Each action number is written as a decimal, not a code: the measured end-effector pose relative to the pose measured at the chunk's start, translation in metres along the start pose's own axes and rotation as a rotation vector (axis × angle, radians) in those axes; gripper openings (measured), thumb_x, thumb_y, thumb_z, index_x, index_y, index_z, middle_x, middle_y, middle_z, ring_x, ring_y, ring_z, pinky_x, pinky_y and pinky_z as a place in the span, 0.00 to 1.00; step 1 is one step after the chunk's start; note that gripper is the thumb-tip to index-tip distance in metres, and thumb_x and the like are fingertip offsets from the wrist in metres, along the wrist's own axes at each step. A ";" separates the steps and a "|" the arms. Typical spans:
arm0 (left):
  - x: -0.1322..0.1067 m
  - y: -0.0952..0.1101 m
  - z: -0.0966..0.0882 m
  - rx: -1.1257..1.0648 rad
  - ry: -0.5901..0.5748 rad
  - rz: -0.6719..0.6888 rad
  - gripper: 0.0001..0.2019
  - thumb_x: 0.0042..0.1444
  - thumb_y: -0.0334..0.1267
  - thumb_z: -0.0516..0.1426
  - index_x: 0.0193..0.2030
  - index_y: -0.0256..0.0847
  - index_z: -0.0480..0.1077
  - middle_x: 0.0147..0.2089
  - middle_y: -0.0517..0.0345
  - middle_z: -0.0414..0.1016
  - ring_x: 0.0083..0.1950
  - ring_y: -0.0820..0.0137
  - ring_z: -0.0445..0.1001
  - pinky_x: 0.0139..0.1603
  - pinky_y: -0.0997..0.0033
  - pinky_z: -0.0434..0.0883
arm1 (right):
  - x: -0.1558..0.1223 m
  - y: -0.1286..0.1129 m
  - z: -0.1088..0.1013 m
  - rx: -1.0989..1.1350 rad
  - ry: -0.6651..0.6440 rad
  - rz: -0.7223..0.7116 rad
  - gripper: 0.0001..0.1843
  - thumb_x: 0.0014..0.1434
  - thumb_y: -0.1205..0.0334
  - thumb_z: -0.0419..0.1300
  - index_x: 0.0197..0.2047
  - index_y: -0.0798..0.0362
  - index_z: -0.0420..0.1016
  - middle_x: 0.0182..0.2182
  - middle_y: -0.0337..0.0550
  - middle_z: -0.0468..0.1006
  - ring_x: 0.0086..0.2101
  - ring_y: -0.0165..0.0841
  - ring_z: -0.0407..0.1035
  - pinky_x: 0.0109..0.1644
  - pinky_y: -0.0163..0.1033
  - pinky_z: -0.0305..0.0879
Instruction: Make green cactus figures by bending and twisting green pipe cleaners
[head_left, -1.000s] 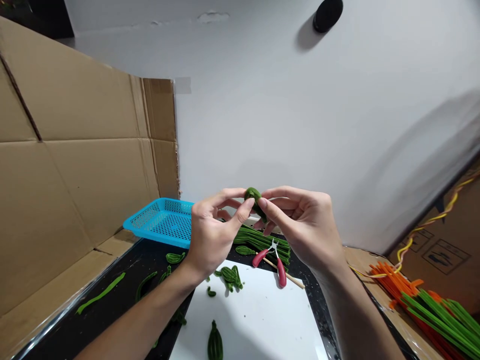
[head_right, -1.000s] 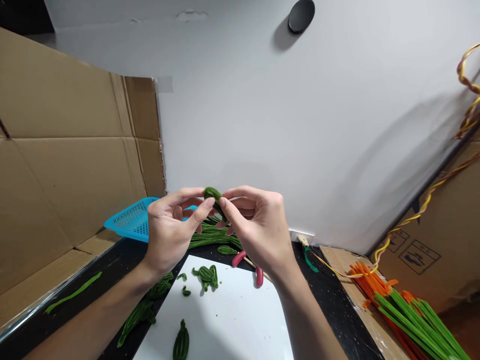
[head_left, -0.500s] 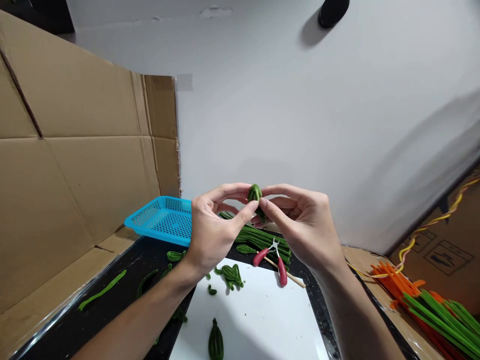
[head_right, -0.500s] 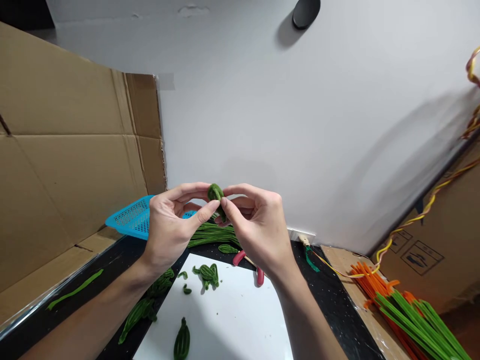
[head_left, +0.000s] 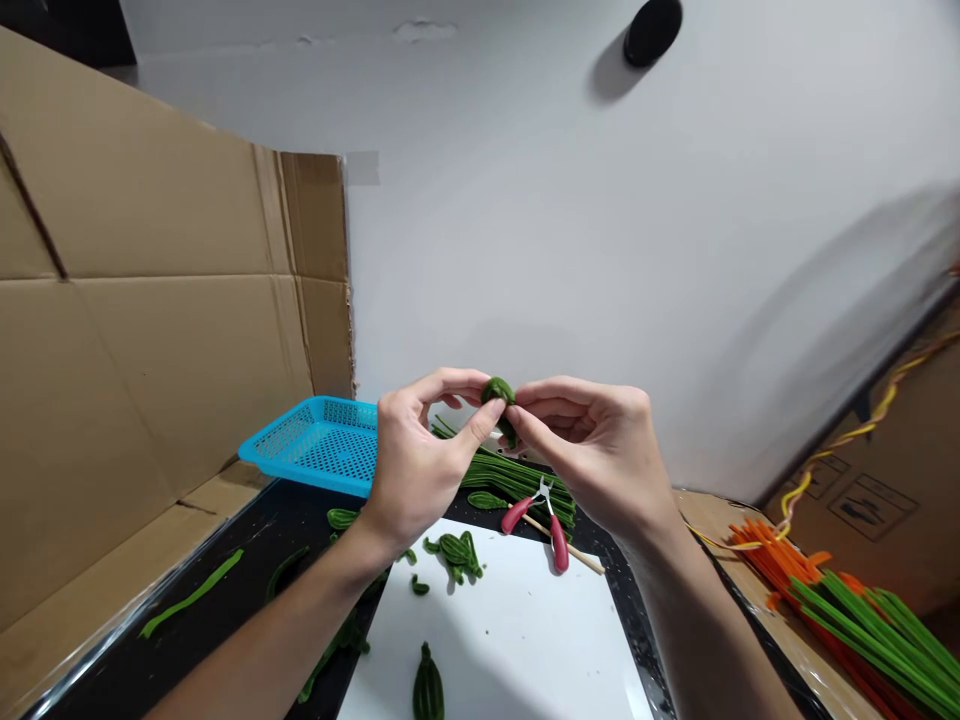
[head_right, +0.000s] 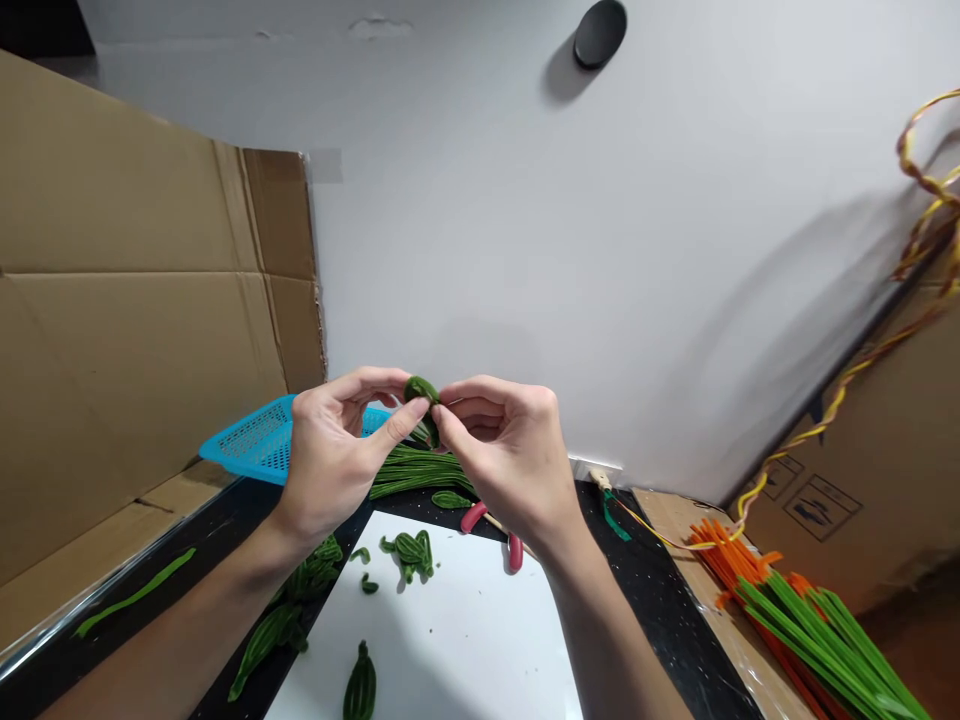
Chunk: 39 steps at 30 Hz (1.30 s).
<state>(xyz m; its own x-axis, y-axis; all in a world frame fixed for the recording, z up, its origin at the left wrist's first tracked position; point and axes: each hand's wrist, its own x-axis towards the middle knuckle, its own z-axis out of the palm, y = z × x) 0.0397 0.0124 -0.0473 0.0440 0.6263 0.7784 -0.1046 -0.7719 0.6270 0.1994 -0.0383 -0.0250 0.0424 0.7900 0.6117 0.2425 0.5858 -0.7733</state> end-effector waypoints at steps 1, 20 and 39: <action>0.000 0.000 0.000 0.009 -0.013 -0.003 0.04 0.60 0.35 0.70 0.41 0.45 0.82 0.38 0.59 0.84 0.40 0.68 0.80 0.46 0.66 0.77 | 0.000 0.000 -0.002 -0.015 0.003 -0.010 0.05 0.59 0.64 0.73 0.37 0.56 0.86 0.27 0.44 0.84 0.28 0.35 0.81 0.33 0.38 0.82; 0.002 0.005 -0.005 0.199 -0.113 0.097 0.04 0.64 0.37 0.66 0.45 0.47 0.81 0.40 0.58 0.82 0.38 0.67 0.74 0.41 0.65 0.71 | 0.003 -0.005 -0.014 -0.093 -0.018 -0.035 0.06 0.57 0.63 0.74 0.35 0.55 0.85 0.29 0.43 0.86 0.29 0.34 0.81 0.35 0.38 0.81; 0.001 0.010 -0.006 0.073 -0.330 -0.086 0.14 0.72 0.43 0.59 0.35 0.41 0.71 0.28 0.65 0.64 0.30 0.74 0.61 0.31 0.70 0.60 | 0.000 -0.003 0.003 -0.041 0.308 -0.320 0.08 0.58 0.71 0.73 0.41 0.52 0.85 0.33 0.40 0.84 0.31 0.32 0.79 0.36 0.39 0.81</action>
<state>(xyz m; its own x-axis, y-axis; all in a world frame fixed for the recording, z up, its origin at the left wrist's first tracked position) 0.0325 0.0061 -0.0404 0.3697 0.6299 0.6831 -0.0158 -0.7308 0.6824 0.1954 -0.0390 -0.0231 0.2438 0.4758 0.8451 0.3283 0.7794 -0.5335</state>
